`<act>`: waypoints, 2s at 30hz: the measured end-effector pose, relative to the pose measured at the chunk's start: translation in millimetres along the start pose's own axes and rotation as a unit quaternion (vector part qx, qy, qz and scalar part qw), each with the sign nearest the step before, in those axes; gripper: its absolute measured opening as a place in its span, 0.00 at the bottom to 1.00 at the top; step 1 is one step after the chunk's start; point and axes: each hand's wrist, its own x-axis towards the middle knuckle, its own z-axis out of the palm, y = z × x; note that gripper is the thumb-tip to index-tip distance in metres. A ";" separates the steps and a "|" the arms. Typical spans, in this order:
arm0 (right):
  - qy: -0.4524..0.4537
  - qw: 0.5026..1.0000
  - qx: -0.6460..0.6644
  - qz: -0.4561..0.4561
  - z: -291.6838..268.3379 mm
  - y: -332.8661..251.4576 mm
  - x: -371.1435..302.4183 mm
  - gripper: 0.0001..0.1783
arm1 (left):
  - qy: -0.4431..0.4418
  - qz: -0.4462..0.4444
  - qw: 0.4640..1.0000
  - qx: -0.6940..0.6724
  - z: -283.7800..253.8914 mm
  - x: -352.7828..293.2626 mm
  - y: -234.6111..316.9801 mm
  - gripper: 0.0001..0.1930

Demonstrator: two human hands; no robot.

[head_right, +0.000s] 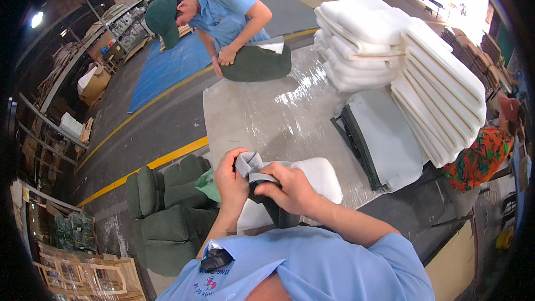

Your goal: The person inserts white foam inserts into green fabric covers, aligns the edges, and secures the openings by hand. The person repeats this process for multiple cushion covers, stacking the finished items on a nearby pallet.

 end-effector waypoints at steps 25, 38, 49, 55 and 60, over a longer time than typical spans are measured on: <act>-0.111 0.958 0.155 0.215 -54.1 37.8 40.7 0.13 | -0.222 -0.095 0.963 -0.117 8.2 -22.1 -0.7 0.15; -0.167 0.870 0.354 0.300 -53.4 54.8 40.0 0.12 | -0.316 -0.262 0.757 -0.509 -8.9 -12.3 -32.0 0.13; -0.105 0.991 -0.009 0.086 -25.4 8.6 26.4 0.20 | -0.068 -0.035 0.989 0.123 10.4 -6.4 -29.8 0.22; -0.022 0.978 -0.205 -0.030 -12.7 18.6 9.4 0.17 | 0.066 0.053 0.996 0.019 24.3 -8.1 -22.8 0.22; -0.063 0.996 -0.056 -0.015 -8.2 9.6 10.4 0.16 | 0.018 0.084 0.996 -0.001 21.9 -6.8 -24.5 0.21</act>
